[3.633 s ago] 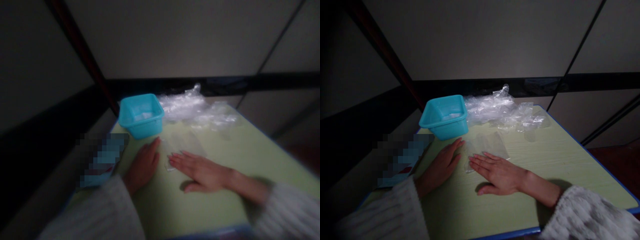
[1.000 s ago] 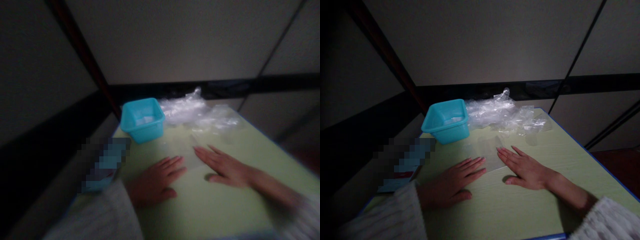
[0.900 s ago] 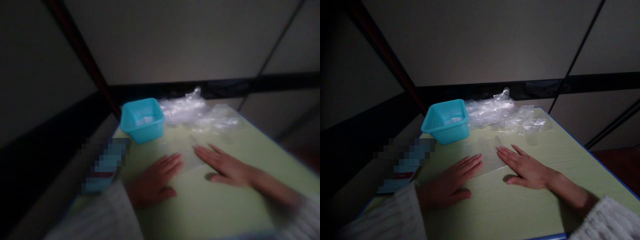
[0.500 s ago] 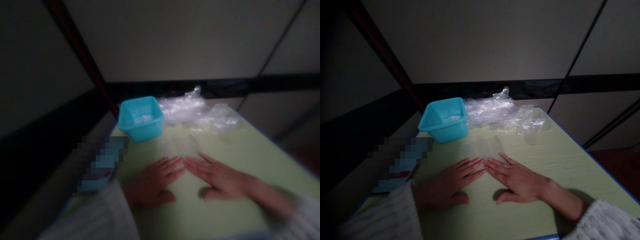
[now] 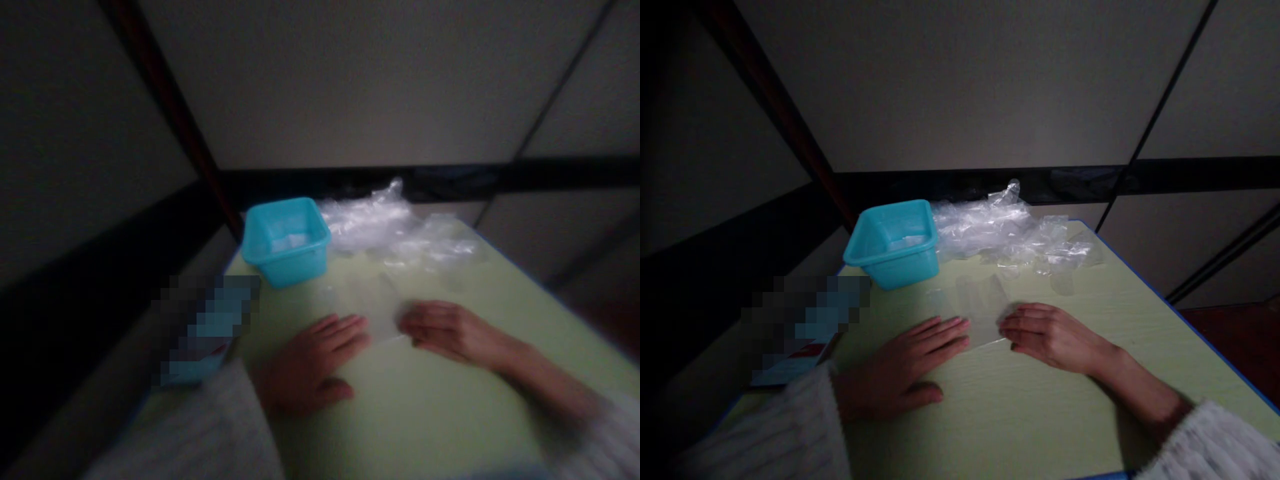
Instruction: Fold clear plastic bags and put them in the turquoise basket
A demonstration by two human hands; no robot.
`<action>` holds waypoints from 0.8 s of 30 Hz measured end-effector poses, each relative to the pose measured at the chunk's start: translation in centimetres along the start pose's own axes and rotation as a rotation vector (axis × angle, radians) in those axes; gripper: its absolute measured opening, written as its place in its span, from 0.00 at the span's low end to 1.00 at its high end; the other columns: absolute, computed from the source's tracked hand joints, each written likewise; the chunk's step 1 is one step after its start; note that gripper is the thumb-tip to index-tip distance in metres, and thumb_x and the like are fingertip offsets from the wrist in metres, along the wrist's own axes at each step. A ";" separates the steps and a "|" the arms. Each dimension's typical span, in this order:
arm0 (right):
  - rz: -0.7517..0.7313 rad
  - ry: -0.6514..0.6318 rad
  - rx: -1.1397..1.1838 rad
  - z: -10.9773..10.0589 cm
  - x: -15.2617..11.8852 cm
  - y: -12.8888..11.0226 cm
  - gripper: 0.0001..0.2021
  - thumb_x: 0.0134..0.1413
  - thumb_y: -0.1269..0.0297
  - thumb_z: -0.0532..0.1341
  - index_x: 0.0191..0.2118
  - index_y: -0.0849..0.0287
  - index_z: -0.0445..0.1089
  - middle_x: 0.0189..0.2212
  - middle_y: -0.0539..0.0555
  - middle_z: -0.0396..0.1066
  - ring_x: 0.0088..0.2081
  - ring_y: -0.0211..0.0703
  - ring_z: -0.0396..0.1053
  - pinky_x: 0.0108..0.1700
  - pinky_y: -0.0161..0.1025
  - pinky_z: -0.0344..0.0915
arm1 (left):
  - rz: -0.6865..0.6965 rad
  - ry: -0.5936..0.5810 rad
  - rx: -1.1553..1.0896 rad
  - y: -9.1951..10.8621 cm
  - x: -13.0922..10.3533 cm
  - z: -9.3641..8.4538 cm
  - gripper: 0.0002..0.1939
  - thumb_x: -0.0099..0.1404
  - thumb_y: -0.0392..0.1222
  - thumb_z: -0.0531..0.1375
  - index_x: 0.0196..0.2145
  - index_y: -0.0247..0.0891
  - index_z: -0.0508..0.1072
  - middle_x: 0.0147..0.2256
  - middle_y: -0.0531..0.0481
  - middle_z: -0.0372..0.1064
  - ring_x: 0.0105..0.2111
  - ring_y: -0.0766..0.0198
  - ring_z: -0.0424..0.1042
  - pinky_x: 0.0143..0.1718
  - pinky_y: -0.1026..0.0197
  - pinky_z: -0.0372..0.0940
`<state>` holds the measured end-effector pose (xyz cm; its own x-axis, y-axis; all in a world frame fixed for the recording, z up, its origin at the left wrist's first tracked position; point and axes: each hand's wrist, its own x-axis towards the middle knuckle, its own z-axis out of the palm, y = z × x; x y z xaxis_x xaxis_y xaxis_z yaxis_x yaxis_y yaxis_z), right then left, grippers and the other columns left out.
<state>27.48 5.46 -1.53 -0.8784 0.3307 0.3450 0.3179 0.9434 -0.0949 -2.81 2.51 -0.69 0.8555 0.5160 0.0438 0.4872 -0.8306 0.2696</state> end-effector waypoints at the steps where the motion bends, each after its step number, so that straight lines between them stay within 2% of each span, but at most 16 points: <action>1: 0.001 0.033 -0.035 -0.1 0.0 0.1 0.13 0.62 0.68 0.54 0.50 0.59 0.68 0.46 0.56 0.72 0.50 0.44 0.68 0.51 0.46 0.66 | -0.007 0.001 0.019 0.0 0.0 0.0 0.33 0.66 0.57 0.50 0.62 0.35 0.53 0.63 0.40 0.47 0.63 0.52 0.46 0.62 0.48 0.43; 3: 0.013 0.047 -0.101 -0.2 0.0 0.2 0.10 0.62 0.70 0.54 0.45 0.60 0.71 0.43 0.56 0.74 0.46 0.44 0.70 0.46 0.45 0.69 | -0.017 -0.001 0.057 -0.1 0.0 0.1 0.32 0.66 0.55 0.50 0.61 0.34 0.55 0.63 0.39 0.48 0.63 0.53 0.47 0.62 0.48 0.44; 5: 0.019 0.028 -0.147 -0.3 0.0 0.1 0.10 0.62 0.70 0.54 0.45 0.61 0.71 0.43 0.57 0.74 0.45 0.45 0.70 0.45 0.45 0.70 | -0.025 0.009 0.079 -0.2 0.0 0.3 0.31 0.66 0.54 0.51 0.61 0.34 0.54 0.63 0.39 0.49 0.63 0.53 0.48 0.62 0.48 0.44; 12: 0.074 -0.068 -0.069 -0.5 0.4 -0.5 0.17 0.62 0.64 0.53 0.53 0.66 0.64 0.51 0.60 0.69 0.53 0.46 0.65 0.55 0.46 0.64 | -0.041 0.032 0.085 -0.2 0.0 0.5 0.34 0.67 0.56 0.49 0.63 0.34 0.49 0.63 0.39 0.48 0.63 0.53 0.46 0.62 0.47 0.42; 19: 0.136 -0.126 -0.049 -0.4 0.3 -0.2 0.21 0.63 0.60 0.53 0.57 0.65 0.60 0.56 0.62 0.63 0.56 0.49 0.62 0.56 0.48 0.62 | -0.062 0.043 0.087 -0.3 -0.2 0.8 0.34 0.66 0.56 0.50 0.63 0.37 0.48 0.64 0.41 0.45 0.64 0.52 0.44 0.62 0.46 0.42; 24: 0.141 -0.170 0.046 -0.4 0.7 -0.7 0.28 0.62 0.56 0.52 0.64 0.61 0.48 0.61 0.60 0.54 0.61 0.48 0.54 0.61 0.51 0.53 | -0.085 0.042 0.098 -0.3 -0.1 0.9 0.35 0.65 0.58 0.51 0.63 0.37 0.49 0.64 0.40 0.43 0.64 0.51 0.41 0.62 0.44 0.40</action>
<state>26.84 5.02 -0.86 -0.8750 0.4557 0.1635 0.4288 0.8862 -0.1753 -2.93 2.54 -1.61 0.8032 0.5921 0.0657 0.5743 -0.7988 0.1791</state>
